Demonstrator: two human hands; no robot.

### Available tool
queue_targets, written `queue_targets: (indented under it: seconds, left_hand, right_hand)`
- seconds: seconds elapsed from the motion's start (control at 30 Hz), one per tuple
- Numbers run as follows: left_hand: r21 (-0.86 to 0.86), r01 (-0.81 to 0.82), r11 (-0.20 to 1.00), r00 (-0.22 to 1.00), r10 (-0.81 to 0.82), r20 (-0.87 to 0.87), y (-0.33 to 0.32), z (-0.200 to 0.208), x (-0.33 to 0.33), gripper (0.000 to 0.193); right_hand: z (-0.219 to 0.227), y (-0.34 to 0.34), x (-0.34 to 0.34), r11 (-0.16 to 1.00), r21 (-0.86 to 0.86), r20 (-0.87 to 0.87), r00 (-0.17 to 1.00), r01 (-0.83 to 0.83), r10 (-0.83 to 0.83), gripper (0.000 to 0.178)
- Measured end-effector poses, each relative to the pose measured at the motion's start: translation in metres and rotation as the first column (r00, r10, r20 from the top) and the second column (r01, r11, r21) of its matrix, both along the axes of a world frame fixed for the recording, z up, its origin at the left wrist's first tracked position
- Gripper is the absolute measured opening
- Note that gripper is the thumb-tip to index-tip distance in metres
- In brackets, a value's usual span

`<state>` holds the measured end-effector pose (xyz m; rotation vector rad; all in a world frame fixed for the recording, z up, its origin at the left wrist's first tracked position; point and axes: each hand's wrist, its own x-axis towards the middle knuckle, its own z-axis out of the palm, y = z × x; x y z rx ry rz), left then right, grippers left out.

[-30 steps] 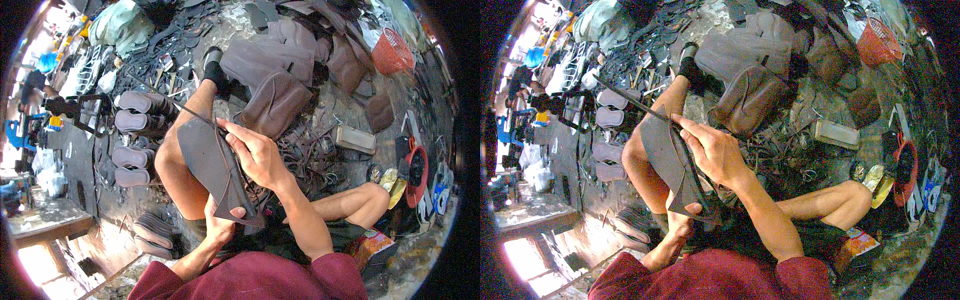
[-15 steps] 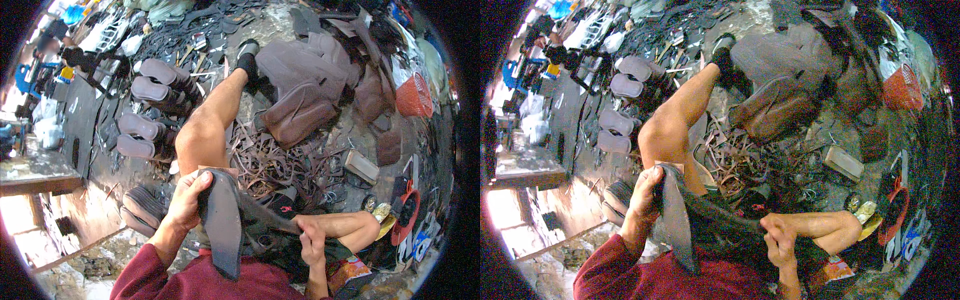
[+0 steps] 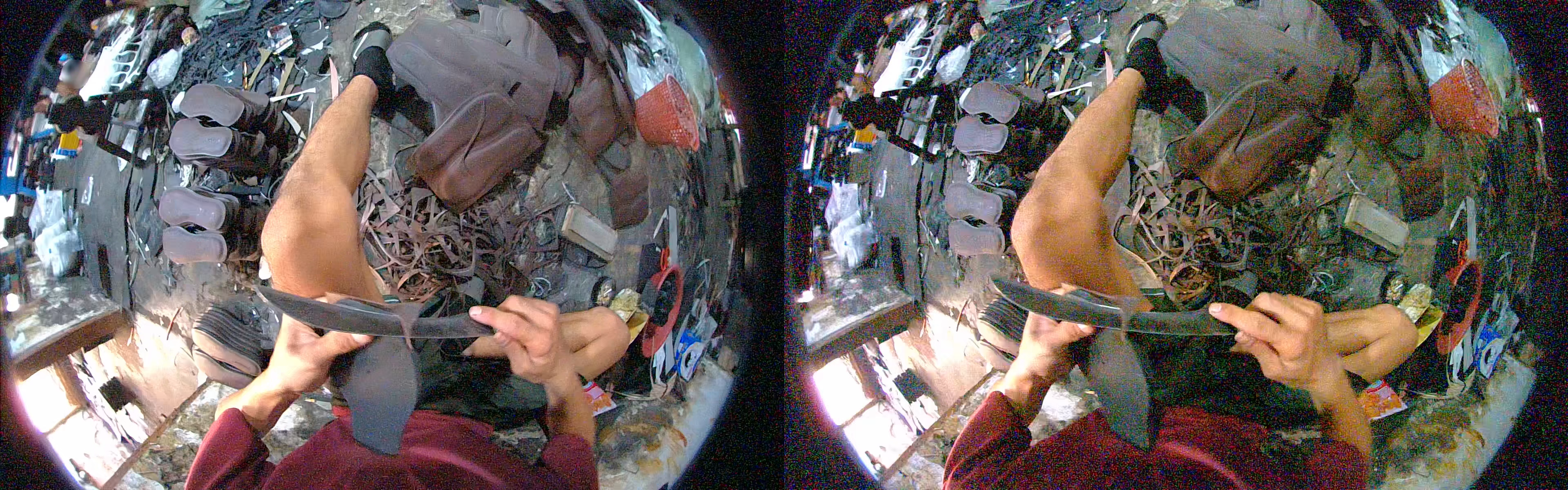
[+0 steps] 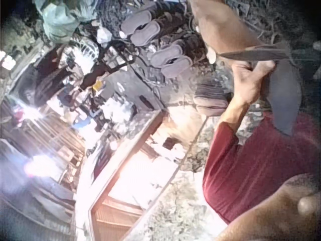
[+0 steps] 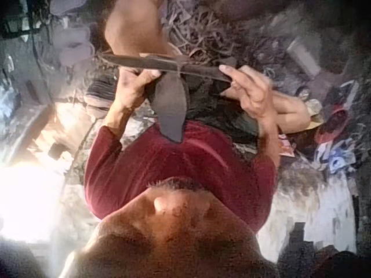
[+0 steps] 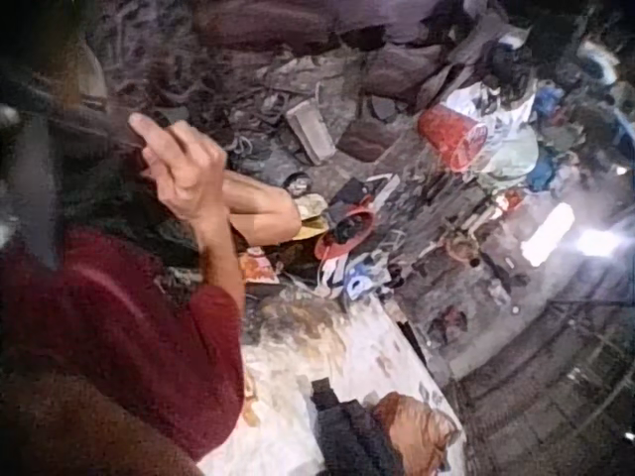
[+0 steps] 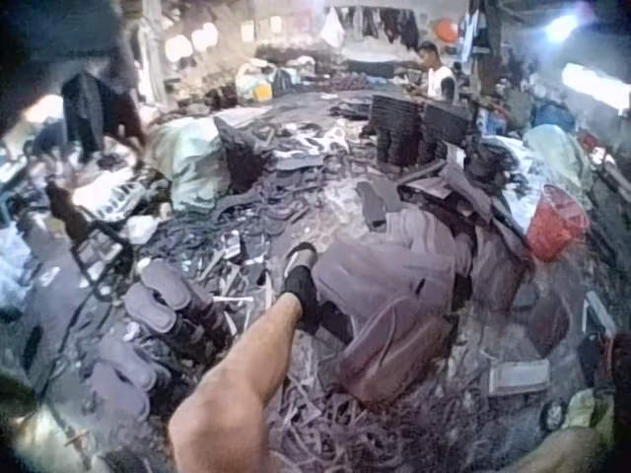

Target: The person sits on the floor and uses a curved blade to trim the edges of a gray shoe sole. They repeatedly cut along the perimeter, remove excess material, and place trimmed pieces aside.

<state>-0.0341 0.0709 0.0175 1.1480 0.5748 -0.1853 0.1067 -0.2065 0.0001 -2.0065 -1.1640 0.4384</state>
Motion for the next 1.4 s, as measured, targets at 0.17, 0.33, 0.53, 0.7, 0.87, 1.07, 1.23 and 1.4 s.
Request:
queue_targets:
  seconds: [0.17, 0.33, 0.53, 0.7, 0.87, 1.07, 1.23, 1.4]
  left_hand:
    - [0.126, 0.183, 0.975, 0.983, -0.182, -0.018, -0.003, 0.006, 0.01, 0.03]
    - [0.015, 0.122, 0.992, 0.992, -0.123, 0.015, -0.02, 0.008, 0.016, 0.025]
    - [-0.212, 0.406, 0.889, 0.886, -0.327, 0.328, -0.022, -0.024, 0.007, 0.057]
    - [-0.247, -0.056, 0.967, 0.756, 0.203, 0.622, -0.077, -0.019, 0.015, 0.077]
    - [-0.414, -0.534, 0.737, 0.822, 0.566, -0.054, -0.098, 0.015, 0.069, 0.047]
    - [-0.396, -0.504, 0.767, 0.846, 0.531, -0.048, -0.095, 0.021, 0.066, 0.043]
    - [-0.355, -0.442, 0.824, 0.883, 0.469, -0.008, -0.086, 0.0, 0.046, 0.052]
    - [-0.436, -0.462, 0.772, 0.876, 0.475, -0.085, -0.083, 0.012, 0.049, 0.049]
  right_hand:
    - [0.033, 0.043, 0.034, 0.975, -0.057, -0.059, 0.976, -0.215, 0.212, 0.042]
    - [0.048, 0.083, 0.047, 0.93, -0.127, -0.058, 0.939, -0.344, 0.339, 0.048]
    - [0.052, 0.015, 0.04, 1.0, 0.007, -0.294, 0.956, -0.01, 0.012, 0.042]
    - [0.045, -0.006, -0.044, 0.816, 0.187, -0.247, 0.83, 0.548, -0.501, 0.038]
    - [0.036, -0.019, -0.078, 0.636, 0.185, -0.638, 0.583, 0.75, -0.502, 0.041]
    - [0.012, -0.1, -0.098, 0.849, 0.141, -0.044, 0.86, 0.509, -0.509, 0.042]
    - [0.035, -0.094, -0.084, 0.874, 0.04, 0.006, 0.875, 0.484, -0.485, 0.04]
    - [0.025, -0.088, -0.099, 0.848, 0.206, -0.1, 0.873, 0.488, -0.477, 0.037]
